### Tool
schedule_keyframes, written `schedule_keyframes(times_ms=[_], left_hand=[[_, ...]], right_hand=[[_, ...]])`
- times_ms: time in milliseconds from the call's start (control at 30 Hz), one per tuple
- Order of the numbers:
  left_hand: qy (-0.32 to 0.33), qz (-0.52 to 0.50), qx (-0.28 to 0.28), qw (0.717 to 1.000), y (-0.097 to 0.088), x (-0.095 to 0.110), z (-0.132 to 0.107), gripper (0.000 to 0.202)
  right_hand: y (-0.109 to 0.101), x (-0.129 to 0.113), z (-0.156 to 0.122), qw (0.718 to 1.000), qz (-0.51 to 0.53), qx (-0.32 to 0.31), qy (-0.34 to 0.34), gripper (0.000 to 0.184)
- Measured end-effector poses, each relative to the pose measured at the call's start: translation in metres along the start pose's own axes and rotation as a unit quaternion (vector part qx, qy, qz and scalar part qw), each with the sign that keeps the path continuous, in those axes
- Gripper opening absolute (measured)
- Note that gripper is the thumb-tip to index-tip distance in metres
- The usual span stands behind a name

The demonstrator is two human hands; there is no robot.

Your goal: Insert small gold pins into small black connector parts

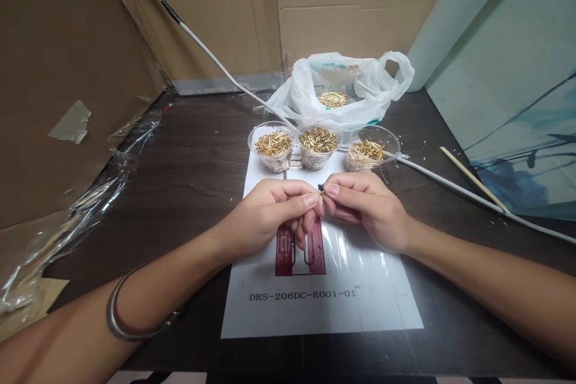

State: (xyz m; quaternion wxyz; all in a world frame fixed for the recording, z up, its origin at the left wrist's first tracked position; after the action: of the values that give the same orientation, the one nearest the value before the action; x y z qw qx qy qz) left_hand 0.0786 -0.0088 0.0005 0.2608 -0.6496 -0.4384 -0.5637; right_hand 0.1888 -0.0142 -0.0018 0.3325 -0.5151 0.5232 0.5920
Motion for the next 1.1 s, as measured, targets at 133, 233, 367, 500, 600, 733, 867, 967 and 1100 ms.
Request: schedule_keyframes(times_ms=[133, 233, 367, 500, 600, 733, 867, 967, 1100], left_hand=[[0.016, 0.023, 0.011, 1.000, -0.001, 0.002, 0.000, 0.022], [0.044, 0.067, 0.032, 0.996, -0.001, 0.006, 0.000, 0.023], [0.101, 0.140, 0.062, 0.983, -0.001, 0.013, -0.001, 0.025], [0.151, 0.228, 0.093, 0.957, -0.003, 0.017, -0.005, 0.024], [0.196, 0.305, 0.113, 0.925, -0.004, 0.020, -0.008, 0.027], [0.262, 0.356, 0.126, 0.888, -0.002, 0.025, -0.010, 0.024], [0.318, 0.393, 0.135, 0.852, 0.002, 0.029, -0.013, 0.028], [0.357, 0.415, 0.138, 0.825, 0.003, 0.030, -0.016, 0.028], [0.397, 0.449, 0.129, 0.790, 0.004, 0.029, -0.018, 0.026]], right_hand=[[-0.001, 0.000, 0.000, 1.000, 0.005, 0.002, -0.009, 0.036], [-0.002, 0.000, 0.000, 0.999, -0.013, 0.003, -0.035, 0.035], [-0.005, 0.001, -0.002, 0.996, -0.055, 0.014, -0.069, 0.032], [-0.005, -0.003, -0.005, 0.987, -0.113, 0.027, -0.107, 0.031], [-0.004, -0.006, -0.006, 0.980, -0.153, 0.033, -0.125, 0.032], [-0.002, -0.009, -0.006, 0.972, -0.180, 0.040, -0.144, 0.032], [0.000, -0.011, -0.007, 0.962, -0.206, 0.046, -0.174, 0.031], [0.000, -0.014, -0.008, 0.951, -0.237, 0.048, -0.194, 0.029], [0.000, -0.017, -0.010, 0.928, -0.295, 0.061, -0.220, 0.030]])
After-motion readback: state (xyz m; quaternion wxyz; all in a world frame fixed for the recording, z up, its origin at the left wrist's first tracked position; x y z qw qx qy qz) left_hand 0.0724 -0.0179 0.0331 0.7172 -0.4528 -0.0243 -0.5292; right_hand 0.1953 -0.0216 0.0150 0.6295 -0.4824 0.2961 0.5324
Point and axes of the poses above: each hand's wrist, its own z-axis towards the middle knuckle, its own y-axis out of the palm, x = y × z, the point moved 6 cm from there along z, towards the middle knuckle, and after that the axes turned 14 degrees about x, right-handed, at the moved point
